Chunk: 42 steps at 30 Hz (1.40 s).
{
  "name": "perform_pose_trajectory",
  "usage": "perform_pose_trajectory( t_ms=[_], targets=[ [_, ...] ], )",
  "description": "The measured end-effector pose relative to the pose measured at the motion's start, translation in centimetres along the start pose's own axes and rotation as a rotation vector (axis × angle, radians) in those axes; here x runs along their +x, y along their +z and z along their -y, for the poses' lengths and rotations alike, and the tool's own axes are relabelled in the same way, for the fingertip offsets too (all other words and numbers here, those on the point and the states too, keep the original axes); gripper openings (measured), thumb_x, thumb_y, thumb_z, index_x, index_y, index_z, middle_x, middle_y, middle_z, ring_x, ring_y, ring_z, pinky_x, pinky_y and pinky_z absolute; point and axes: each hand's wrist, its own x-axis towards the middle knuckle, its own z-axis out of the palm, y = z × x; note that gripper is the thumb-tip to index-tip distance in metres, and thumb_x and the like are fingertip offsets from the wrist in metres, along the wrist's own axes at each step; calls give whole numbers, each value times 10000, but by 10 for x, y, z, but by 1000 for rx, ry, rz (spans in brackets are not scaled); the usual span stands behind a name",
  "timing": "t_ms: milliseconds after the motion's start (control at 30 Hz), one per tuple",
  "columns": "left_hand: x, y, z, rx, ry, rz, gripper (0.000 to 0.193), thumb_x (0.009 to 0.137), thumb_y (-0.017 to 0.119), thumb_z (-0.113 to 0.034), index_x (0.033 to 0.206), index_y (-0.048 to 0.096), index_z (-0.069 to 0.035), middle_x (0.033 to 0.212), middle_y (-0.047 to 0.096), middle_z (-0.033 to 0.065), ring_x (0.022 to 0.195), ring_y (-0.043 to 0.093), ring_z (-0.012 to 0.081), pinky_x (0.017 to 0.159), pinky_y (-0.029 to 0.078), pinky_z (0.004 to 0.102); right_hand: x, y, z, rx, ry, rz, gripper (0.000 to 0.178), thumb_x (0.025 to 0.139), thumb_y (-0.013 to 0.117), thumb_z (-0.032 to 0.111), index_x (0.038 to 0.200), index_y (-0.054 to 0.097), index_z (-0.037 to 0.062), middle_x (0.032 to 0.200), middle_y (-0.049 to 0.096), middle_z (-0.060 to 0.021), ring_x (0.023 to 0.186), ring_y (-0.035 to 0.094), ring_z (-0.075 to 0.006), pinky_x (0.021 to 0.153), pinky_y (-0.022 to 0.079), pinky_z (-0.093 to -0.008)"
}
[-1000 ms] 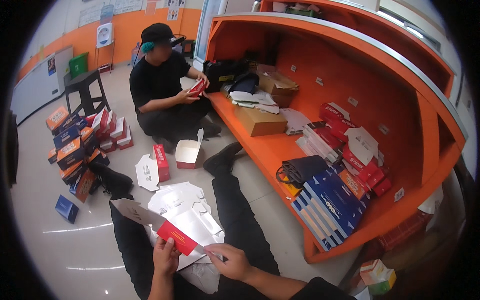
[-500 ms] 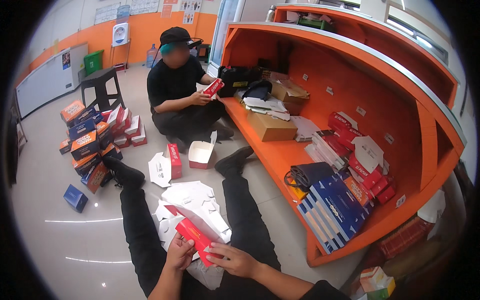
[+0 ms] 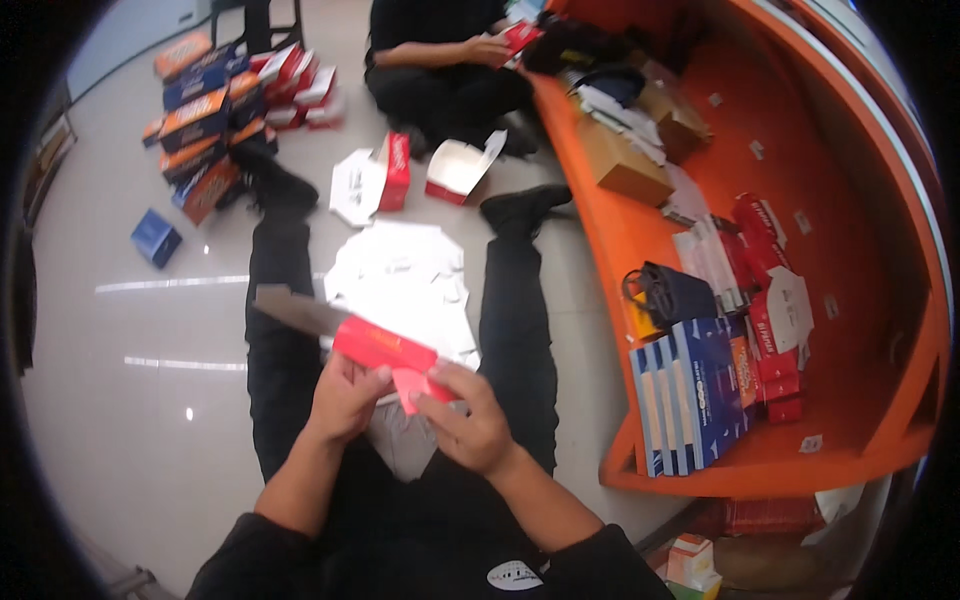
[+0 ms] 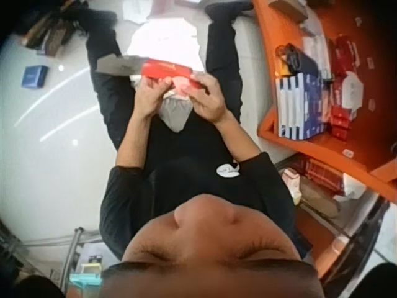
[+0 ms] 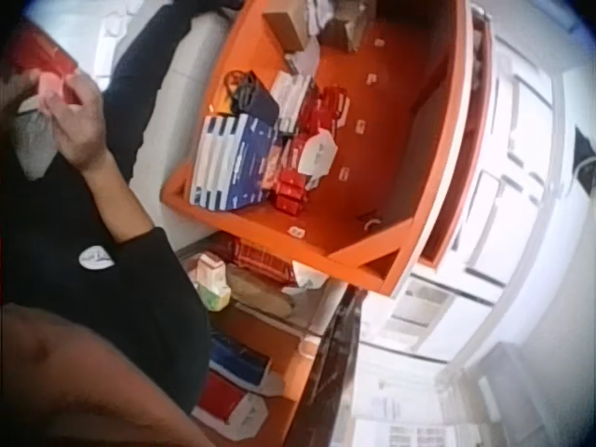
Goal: The person folds flat cardboard food container templates into boxes by hand while sitting on the floor.
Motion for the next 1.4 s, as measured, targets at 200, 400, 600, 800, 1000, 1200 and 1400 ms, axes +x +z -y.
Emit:
perform_pose_trajectory(
  t_ms=[200,400,600,800,1000,1200,1400],
  targets=[
    [-5,-12,-1,-26,42,22,567,960,633,35,1444,341,-15,1377,546,184,1271,592,292,1059,524,458,7,14,-1,-46,-15,24,416,722,774,-28,1121,772,91,1116,608,-93,1120,599,-310,956,547,-409],
    [-13,-5,8,85,88,-24,572,947,633,69,1434,342,-3,1371,550,185,1257,598,277,1043,524,422,9,6,4,-108,-79,61,348,755,775,-10,1096,772,57,1052,618,-75,1075,603,-289,906,572,-413],
    [-14,-10,15,-35,-63,-41,570,945,621,49,1438,341,-15,1321,554,131,1213,588,218,1018,499,391,-1,-4,6,28,234,-221,100,942,629,-63,1033,654,-30,998,670,-183,889,705,-316,824,583,-382],
    [-19,7,17,82,77,-39,541,948,601,36,1425,352,-18,1335,535,119,1228,565,197,1036,465,375,2,-13,5,105,75,-79,177,888,690,-40,1060,690,-3,1104,682,-171,1020,688,-340,900,569,-421],
    [-19,5,27,125,103,-61,502,949,577,57,1403,374,-16,1320,551,124,1219,573,196,1041,467,364,4,-7,6,-68,-31,203,300,810,733,45,1108,718,23,1160,687,-119,1148,627,-346,973,533,-467],
    [-23,15,18,108,-6,-59,472,963,582,36,1398,406,-14,1291,593,109,1197,591,181,1024,485,355,5,-15,9,-94,-29,184,307,783,760,25,1088,727,10,1116,685,-120,1109,647,-348,940,553,-444],
    [-19,-3,41,67,26,111,380,1007,562,25,1373,463,-2,1317,614,132,1222,604,197,1055,486,348,3,-3,-1,-50,-6,122,334,743,815,19,1067,736,3,1055,688,-117,1055,665,-333,914,570,-409]
  ],
)
